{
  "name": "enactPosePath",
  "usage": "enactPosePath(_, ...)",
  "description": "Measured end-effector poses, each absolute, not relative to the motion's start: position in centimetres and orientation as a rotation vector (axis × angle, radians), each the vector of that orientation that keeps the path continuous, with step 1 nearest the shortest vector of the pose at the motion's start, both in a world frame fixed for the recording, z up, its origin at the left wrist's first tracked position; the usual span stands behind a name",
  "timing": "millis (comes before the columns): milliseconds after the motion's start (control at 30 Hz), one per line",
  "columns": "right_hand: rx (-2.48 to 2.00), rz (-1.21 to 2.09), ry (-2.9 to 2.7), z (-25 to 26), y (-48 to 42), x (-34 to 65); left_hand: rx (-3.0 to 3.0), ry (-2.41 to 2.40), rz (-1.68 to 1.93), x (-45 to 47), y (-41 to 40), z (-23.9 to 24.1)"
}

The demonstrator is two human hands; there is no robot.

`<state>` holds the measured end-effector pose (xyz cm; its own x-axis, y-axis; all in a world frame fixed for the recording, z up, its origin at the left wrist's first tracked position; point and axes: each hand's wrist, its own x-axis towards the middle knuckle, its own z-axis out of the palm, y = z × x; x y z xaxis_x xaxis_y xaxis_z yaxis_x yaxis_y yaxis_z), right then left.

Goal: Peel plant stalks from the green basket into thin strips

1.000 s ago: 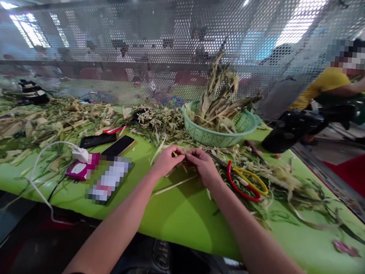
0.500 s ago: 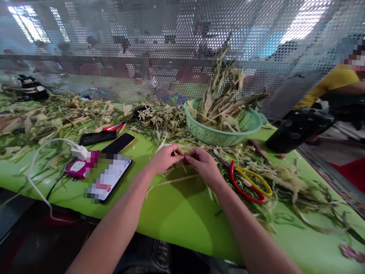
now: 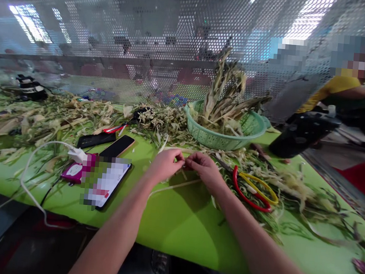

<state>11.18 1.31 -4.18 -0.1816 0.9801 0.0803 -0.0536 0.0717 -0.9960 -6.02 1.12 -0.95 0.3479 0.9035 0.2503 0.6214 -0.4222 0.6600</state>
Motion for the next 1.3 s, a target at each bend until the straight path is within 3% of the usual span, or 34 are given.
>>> enactPosePath(633,-0.979,1.425,-1.006,-2.7,0.8,11.9,1.495,0.798,1.027,-5.8,1.4,-1.5)
enactPosePath(1100,-0.825,1.618,-0.908,-2.3,0.7,12.3,1.286,0.786,1.102,-5.8,1.7,-1.7)
enactPosePath(1300,-0.873,1.544,-1.040,-2.1,0.6,12.2,1.164,0.689,1.062,-5.7,1.4,-1.6)
